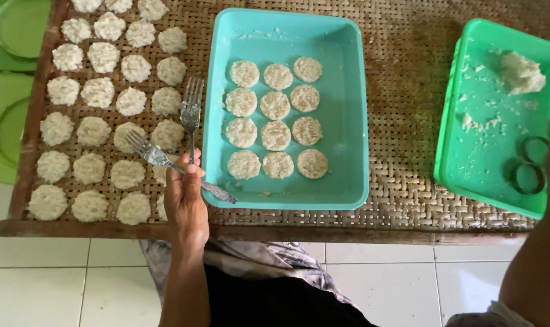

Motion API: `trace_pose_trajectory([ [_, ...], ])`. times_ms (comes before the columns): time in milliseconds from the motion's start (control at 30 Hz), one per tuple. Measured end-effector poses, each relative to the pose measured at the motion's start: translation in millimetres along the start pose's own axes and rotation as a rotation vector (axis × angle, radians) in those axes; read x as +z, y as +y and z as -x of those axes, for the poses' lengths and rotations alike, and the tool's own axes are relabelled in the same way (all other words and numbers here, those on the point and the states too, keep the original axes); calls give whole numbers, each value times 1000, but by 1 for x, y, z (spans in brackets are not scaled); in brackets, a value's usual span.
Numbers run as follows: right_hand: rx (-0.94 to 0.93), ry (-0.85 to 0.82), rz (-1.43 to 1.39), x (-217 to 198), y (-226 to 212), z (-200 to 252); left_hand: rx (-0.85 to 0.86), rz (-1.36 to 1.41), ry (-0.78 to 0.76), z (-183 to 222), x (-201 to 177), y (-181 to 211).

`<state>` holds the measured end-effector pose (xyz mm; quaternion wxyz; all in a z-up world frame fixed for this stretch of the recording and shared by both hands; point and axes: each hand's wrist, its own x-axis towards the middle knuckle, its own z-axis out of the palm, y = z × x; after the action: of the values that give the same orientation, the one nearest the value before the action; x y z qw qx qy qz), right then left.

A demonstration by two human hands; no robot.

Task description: Arrange small food patties onto a woven drying rack using forks and a spatula.

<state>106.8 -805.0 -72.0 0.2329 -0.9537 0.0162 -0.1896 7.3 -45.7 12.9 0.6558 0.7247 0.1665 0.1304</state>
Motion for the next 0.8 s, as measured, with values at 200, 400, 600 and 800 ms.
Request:
trace_pose_trajectory([
  [200, -71, -261, 15, 46, -375, 11, -42, 103, -72, 6, -6, 3],
  [400, 131, -430, -93, 75, -418, 14, -26, 126, -90, 11, -3, 2],
  [600, 157, -409, -156, 68, -413, 18, -19, 54, -163, 26, 10, 10],
  [800, 206, -352, -15, 35, -386, 41, 108, -2, -286, 52, 26, 12],
])
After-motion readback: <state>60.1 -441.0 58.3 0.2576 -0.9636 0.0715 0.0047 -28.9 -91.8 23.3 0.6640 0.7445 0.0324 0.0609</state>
